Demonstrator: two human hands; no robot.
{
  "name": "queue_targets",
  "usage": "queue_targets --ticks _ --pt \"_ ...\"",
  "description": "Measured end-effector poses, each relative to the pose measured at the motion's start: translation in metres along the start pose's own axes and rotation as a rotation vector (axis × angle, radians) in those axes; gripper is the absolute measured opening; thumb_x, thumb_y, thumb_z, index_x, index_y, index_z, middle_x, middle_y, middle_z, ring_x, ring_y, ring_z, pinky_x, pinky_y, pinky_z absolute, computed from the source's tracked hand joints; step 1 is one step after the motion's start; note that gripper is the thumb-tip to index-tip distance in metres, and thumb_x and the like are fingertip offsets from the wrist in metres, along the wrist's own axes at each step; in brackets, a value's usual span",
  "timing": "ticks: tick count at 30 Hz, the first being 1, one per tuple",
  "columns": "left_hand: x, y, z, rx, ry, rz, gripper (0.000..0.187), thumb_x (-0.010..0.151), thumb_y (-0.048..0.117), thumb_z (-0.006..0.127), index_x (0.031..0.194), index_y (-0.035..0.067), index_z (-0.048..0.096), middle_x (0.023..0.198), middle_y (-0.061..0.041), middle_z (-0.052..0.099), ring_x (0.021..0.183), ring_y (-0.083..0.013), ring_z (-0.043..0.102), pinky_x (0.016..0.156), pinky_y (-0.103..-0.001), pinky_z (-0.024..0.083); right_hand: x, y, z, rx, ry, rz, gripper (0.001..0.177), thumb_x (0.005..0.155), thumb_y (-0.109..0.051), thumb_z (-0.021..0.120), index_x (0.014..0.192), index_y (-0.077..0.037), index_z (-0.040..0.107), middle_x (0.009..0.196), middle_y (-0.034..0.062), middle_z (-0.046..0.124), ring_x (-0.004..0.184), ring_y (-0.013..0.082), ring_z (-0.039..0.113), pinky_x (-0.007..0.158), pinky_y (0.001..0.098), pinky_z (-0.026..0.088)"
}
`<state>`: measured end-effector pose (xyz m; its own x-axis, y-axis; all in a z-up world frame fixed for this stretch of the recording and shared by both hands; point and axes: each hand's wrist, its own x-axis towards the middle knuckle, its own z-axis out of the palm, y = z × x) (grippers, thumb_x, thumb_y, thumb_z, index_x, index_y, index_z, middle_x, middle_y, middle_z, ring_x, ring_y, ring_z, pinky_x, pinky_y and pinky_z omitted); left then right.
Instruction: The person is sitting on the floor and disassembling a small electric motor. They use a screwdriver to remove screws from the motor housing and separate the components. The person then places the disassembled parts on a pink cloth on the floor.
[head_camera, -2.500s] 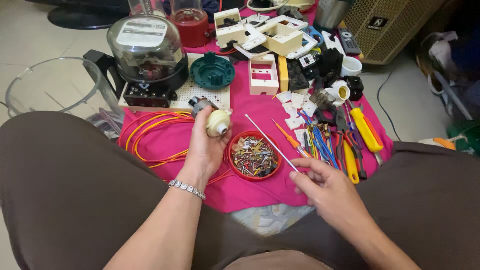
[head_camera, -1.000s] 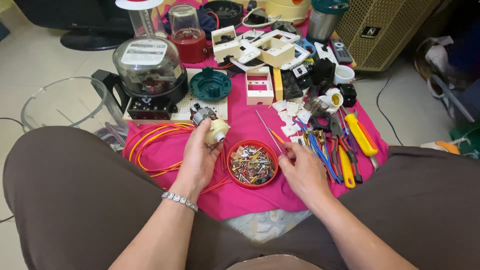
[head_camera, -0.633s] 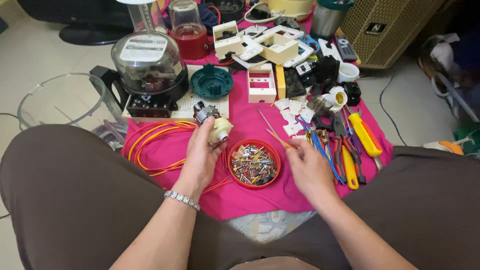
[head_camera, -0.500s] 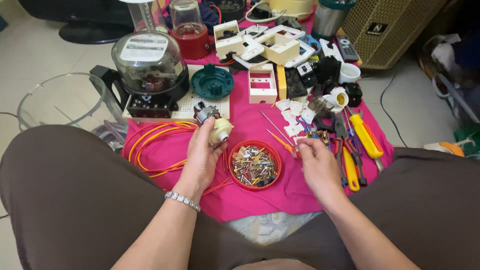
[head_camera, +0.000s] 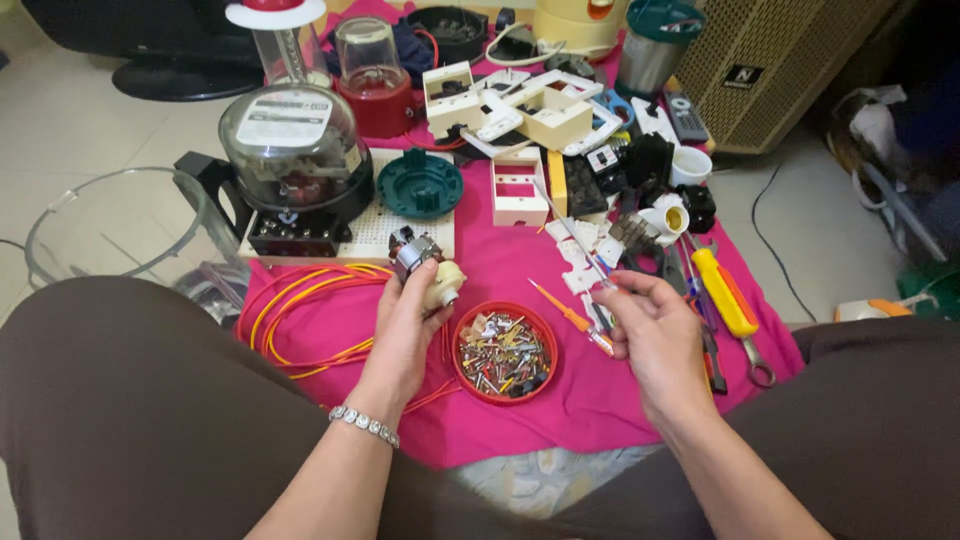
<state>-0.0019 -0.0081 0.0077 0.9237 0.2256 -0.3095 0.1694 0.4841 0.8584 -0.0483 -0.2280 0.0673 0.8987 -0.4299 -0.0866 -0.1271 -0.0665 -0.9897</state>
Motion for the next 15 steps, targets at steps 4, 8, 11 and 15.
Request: queue_targets --ticks 4,8,11,15 --pt "-0.006 0.005 0.006 -0.001 -0.001 0.017 0.054 0.087 0.038 0.074 0.130 0.011 0.058 0.113 -0.008 0.068 0.097 -0.0211 0.067 0.088 -0.039 0.056 0.025 0.001 -0.012 -0.005 0.085 -0.021 0.034 0.087 -0.014 0.074 0.118 -0.003 0.070 0.083 0.0082 0.070 0.054 0.0071 0.050 0.042 0.0192 0.046" --pt "-0.011 0.011 0.016 0.093 0.033 0.066 0.052 0.089 0.035 0.073 0.132 0.009 0.057 0.113 -0.008 0.066 0.098 -0.0223 0.067 0.086 -0.040 0.055 0.040 -0.009 -0.022 0.106 0.097 0.103 0.033 0.091 -0.021 0.070 0.121 -0.008 0.068 0.084 0.0077 0.073 0.053 0.0049 0.049 0.041 0.0162 0.043" --pt "-0.001 0.012 0.027 0.158 0.032 0.127 0.054 0.088 0.031 0.075 0.133 0.007 0.058 0.109 -0.009 0.064 0.097 -0.0216 0.068 0.082 -0.037 0.056 0.049 -0.015 -0.026 0.121 0.101 0.145 0.031 0.091 -0.022 0.070 0.120 -0.010 0.068 0.083 0.0096 0.073 0.052 0.0054 0.048 0.040 0.0163 0.041" --pt "0.017 0.015 0.045 0.257 0.004 0.126 0.070 0.084 0.034 0.080 0.143 0.006 0.055 0.109 -0.012 0.068 0.097 -0.0225 0.067 0.084 -0.037 0.058 0.068 -0.023 -0.028 0.132 0.119 0.141 0.029 0.091 -0.021 0.071 0.117 -0.009 0.069 0.082 0.0117 0.073 0.053 0.0070 0.047 0.041 0.0174 0.040"
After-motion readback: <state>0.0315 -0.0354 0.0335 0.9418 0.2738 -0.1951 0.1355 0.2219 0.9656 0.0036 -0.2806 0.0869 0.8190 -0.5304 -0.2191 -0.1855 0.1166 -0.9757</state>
